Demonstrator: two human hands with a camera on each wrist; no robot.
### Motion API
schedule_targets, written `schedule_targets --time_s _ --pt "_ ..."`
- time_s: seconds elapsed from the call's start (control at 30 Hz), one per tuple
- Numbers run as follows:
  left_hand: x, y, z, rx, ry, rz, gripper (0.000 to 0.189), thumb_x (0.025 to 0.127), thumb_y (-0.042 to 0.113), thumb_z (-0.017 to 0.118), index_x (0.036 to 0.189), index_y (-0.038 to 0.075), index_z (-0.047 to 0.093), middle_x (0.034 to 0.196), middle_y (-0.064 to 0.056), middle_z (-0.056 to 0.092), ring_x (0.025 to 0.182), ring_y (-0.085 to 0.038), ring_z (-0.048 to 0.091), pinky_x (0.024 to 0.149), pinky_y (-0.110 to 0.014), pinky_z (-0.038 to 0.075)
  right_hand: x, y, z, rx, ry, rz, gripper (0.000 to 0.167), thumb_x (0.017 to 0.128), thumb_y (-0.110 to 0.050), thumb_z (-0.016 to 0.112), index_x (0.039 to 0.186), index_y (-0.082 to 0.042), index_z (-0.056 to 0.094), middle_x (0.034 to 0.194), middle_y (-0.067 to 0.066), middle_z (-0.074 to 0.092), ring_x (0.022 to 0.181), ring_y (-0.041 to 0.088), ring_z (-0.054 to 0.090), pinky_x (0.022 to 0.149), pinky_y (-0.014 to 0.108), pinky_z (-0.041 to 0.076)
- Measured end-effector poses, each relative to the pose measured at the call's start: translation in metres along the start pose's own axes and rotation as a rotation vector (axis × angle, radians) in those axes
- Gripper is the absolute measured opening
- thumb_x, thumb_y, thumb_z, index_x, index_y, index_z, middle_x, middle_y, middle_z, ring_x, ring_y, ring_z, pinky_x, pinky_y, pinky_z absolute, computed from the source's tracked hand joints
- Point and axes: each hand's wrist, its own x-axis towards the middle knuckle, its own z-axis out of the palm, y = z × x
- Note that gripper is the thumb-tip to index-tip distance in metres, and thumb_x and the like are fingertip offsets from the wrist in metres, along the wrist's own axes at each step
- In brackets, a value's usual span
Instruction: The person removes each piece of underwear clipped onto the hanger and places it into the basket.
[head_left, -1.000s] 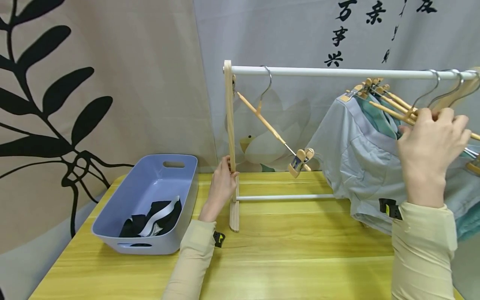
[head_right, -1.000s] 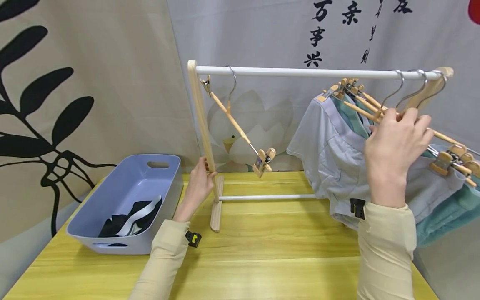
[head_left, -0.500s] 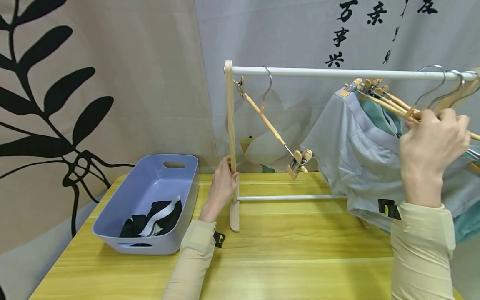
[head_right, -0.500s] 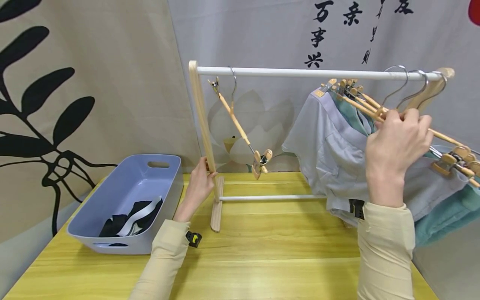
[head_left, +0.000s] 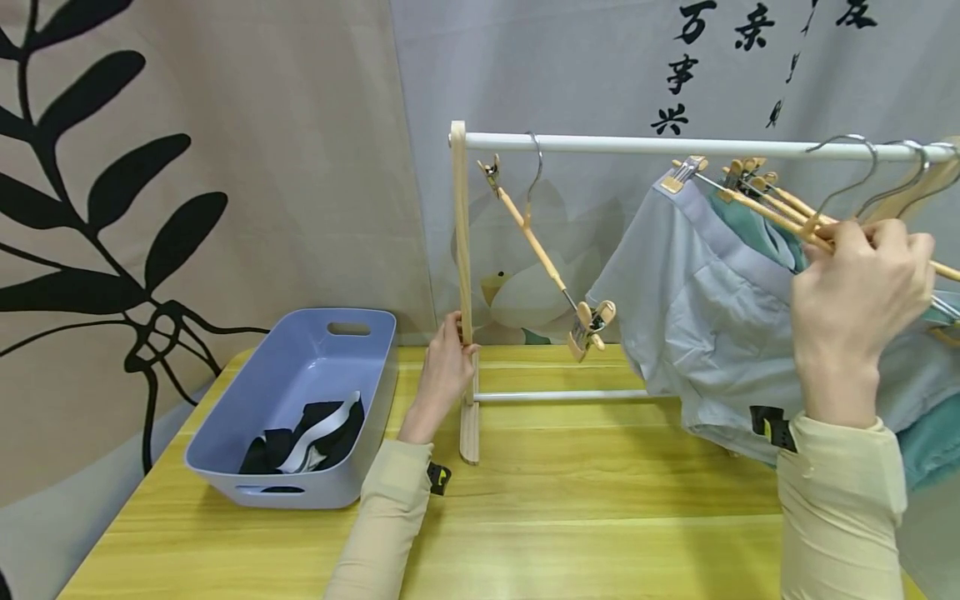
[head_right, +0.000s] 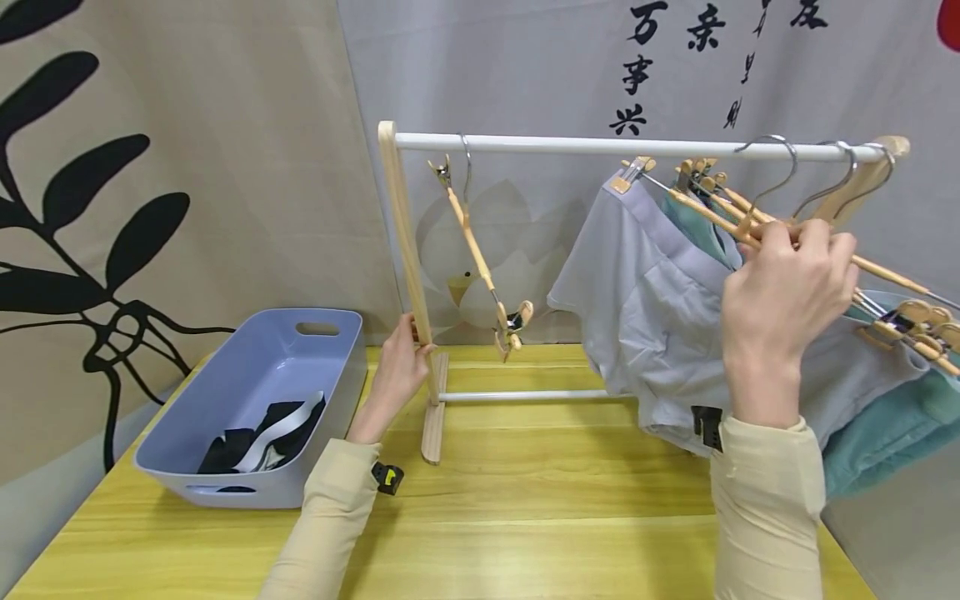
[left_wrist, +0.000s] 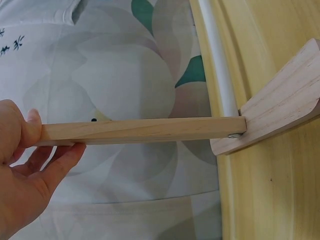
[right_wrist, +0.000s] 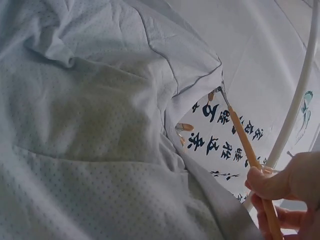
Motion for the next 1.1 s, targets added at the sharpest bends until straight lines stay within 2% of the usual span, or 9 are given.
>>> schedule_targets --time_s 0.3,0.63,1.1 --pt "-0.001 -0.001 0.0 -0.002 -0.009 -0.003 0.04 0.091 0.001 0.058 0.127 -0.007 0.04 0.105 -0.025 0.06 0.091 -0.037 0.065 0.075 -0.04 0.058 -0.015 -0.008 0.002 0.075 0.007 -0.061 0.023 0.09 -0.013 0.057 0.098 0.004 0.071 0.097 0.028 0.061 0.095 0.049 0.049 0.078 0.059 0.036" --pt "0.0 -0.001 -0.001 0.0 -0.008 -0.003 0.041 0.092 0.003 0.058 0.127 -0.007 0.04 0.106 -0.025 0.06 0.091 -0.037 0.065 0.075 -0.041 0.058 -0.035 -0.017 0.001 0.124 -0.049 -0.123 0.02 0.09 -0.013 0.061 0.096 0.003 0.071 0.091 0.026 0.06 0.087 0.046 0.048 0.073 0.06 0.038" --pt "0.001 0.0 0.0 0.009 0.004 -0.003 0.041 0.091 0.004 0.059 0.126 -0.006 0.041 0.105 -0.024 0.061 0.091 -0.036 0.065 0.075 -0.041 0.057 -0.059 -0.026 0.008 0.233 -0.053 -0.219 0.012 0.085 -0.007 0.066 0.089 0.003 0.072 0.084 0.023 0.061 0.08 0.044 0.049 0.066 0.059 0.038"
